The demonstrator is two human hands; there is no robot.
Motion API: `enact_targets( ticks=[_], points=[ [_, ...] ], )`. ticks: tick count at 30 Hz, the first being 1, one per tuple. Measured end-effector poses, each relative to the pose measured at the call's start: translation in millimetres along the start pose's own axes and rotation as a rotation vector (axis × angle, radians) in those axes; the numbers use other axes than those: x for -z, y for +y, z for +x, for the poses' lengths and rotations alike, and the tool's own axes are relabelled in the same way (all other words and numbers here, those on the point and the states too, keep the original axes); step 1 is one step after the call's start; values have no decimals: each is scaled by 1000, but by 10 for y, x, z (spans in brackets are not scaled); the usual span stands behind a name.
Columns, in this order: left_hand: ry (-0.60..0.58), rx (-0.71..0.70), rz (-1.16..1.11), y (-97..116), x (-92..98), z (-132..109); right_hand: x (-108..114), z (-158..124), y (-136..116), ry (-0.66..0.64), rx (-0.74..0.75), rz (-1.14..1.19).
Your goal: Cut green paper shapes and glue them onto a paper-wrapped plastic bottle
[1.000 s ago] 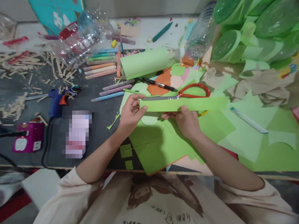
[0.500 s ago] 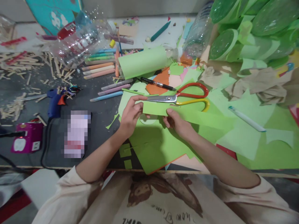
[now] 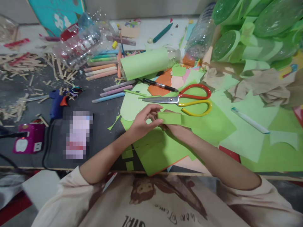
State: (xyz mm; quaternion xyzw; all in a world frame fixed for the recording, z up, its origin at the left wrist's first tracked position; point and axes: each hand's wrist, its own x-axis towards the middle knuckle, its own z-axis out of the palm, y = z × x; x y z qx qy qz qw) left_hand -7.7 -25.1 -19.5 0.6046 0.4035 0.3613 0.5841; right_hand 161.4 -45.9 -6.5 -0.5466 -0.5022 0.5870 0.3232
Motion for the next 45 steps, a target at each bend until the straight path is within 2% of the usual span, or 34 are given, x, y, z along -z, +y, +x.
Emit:
enact_targets(
  ticks=[7,12,17,20,23,26,33,37,45],
  points=[
    [59,51,-72,57,52,13,9,-7,-27,1,-12,25],
    [121,-9,-37,8,138,59,20,-5,40,69,-6,261],
    [121,-11,-26,30,167,62,40,-6,-56,121,-79,186],
    [118,74,-113,97,157,40,43,6,-80,123,-97,211],
    [63,200,-190,164,136,19,58,15,-58,123,-101,226],
    [62,239,-181,196,118,15,77,12,-40,99,-151,159],
    [215,186,-90,192,156,34,79,42,-9,86,-95,288],
    [257,154,-50,193,174,39,87,49,12,82,-101,304],
    [265,142,-27,216,152,28,107,16,-30,109,-202,110]
  ],
)
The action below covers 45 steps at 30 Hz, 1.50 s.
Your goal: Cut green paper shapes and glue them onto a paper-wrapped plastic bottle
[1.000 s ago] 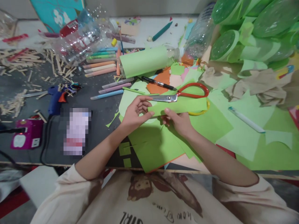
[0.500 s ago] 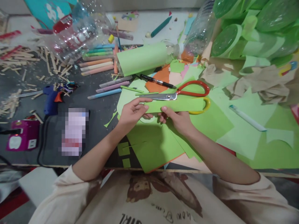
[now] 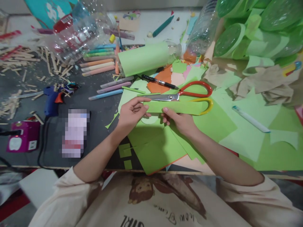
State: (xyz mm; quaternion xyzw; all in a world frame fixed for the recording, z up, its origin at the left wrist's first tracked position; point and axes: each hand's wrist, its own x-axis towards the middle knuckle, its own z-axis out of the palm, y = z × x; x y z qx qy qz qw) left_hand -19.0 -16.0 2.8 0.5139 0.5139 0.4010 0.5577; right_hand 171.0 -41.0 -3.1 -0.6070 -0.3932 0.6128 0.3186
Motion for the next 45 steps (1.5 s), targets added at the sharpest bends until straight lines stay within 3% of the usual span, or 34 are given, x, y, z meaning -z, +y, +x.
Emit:
enact_targets(
  ticks=[10,27,36,45],
  points=[
    [11,-21,-5,-1,8,13,55,4,45,-59,-174,-119],
    [6,42,3,43,2,3,47,13,45,-99,-154,-62],
    [-30,81,-202,-48,25,62,88,22,76,-43,-128,-76],
    [-4,88,-77,0,17,66,88,9,46,-39,-143,-87]
  ],
)
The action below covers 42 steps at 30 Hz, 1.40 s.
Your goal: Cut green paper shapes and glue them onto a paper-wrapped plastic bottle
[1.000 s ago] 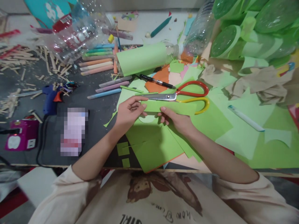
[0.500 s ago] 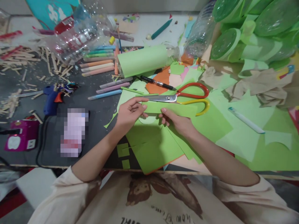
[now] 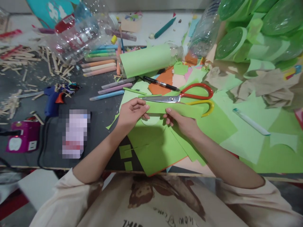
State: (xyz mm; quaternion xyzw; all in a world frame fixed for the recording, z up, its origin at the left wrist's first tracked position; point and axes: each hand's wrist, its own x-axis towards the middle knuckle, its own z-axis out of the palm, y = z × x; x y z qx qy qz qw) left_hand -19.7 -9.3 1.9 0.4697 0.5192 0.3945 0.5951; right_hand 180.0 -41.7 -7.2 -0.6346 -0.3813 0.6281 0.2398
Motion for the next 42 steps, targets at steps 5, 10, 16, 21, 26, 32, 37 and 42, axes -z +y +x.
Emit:
enact_targets(
  ticks=[5,10,16,21,26,32,37,42],
  points=[
    [23,-6,34,-4,0,-5,1,-3,3,-20,-26,-16],
    [46,-11,14,-21,-20,-34,-13,-5,-25,-38,7,21],
    [88,-211,33,-65,3,-17,1,-16,-61,-19,90,109],
    [65,-327,174,-101,6,-18,2,-18,-61,-8,85,122],
    [70,-350,218,-65,-28,-53,-6,-14,-64,-11,88,124],
    [67,-295,124,-60,-26,-74,8,3,-24,3,101,112],
    [-64,-109,-36,-70,-45,-55,-1,-4,-44,-30,78,103],
    [-180,65,-47,-23,-84,-71,-16,-17,-75,-67,75,88]
  ],
)
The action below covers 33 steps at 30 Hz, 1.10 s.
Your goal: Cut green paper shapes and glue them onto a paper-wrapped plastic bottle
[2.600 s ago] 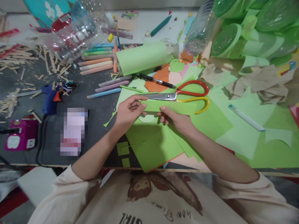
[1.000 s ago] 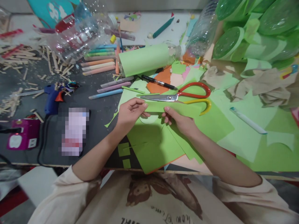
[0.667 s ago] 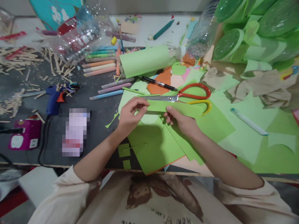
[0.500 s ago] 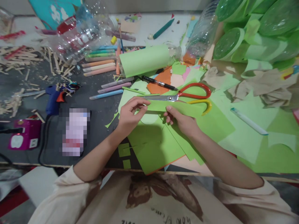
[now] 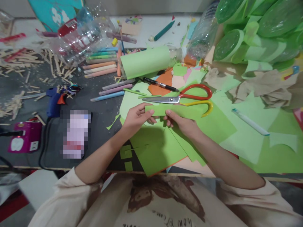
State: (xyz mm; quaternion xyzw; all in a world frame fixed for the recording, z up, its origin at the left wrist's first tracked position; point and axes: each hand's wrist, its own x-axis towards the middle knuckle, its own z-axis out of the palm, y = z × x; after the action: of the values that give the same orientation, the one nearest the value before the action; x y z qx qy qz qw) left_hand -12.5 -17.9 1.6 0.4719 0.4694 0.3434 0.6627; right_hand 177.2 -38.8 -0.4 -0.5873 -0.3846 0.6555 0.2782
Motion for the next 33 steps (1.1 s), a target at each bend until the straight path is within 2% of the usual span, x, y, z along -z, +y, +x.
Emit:
enact_targets(
  ticks=[4,7,11,15,19,23,33],
  points=[
    [-16,5,23,-8,0,0,-5,0,16,18,49,-4],
    [2,11,25,-9,4,0,-22,1,31,92,182,12],
    [68,5,-23,10,12,1,-48,8,32,57,347,118],
    [107,-5,-54,10,30,13,-38,24,60,39,358,154],
    [89,5,-33,-5,39,17,-8,51,126,73,353,198],
    [56,28,-29,-10,32,10,-5,75,152,41,389,213],
    [67,42,-47,29,7,-3,-47,32,31,33,468,202]
  ],
)
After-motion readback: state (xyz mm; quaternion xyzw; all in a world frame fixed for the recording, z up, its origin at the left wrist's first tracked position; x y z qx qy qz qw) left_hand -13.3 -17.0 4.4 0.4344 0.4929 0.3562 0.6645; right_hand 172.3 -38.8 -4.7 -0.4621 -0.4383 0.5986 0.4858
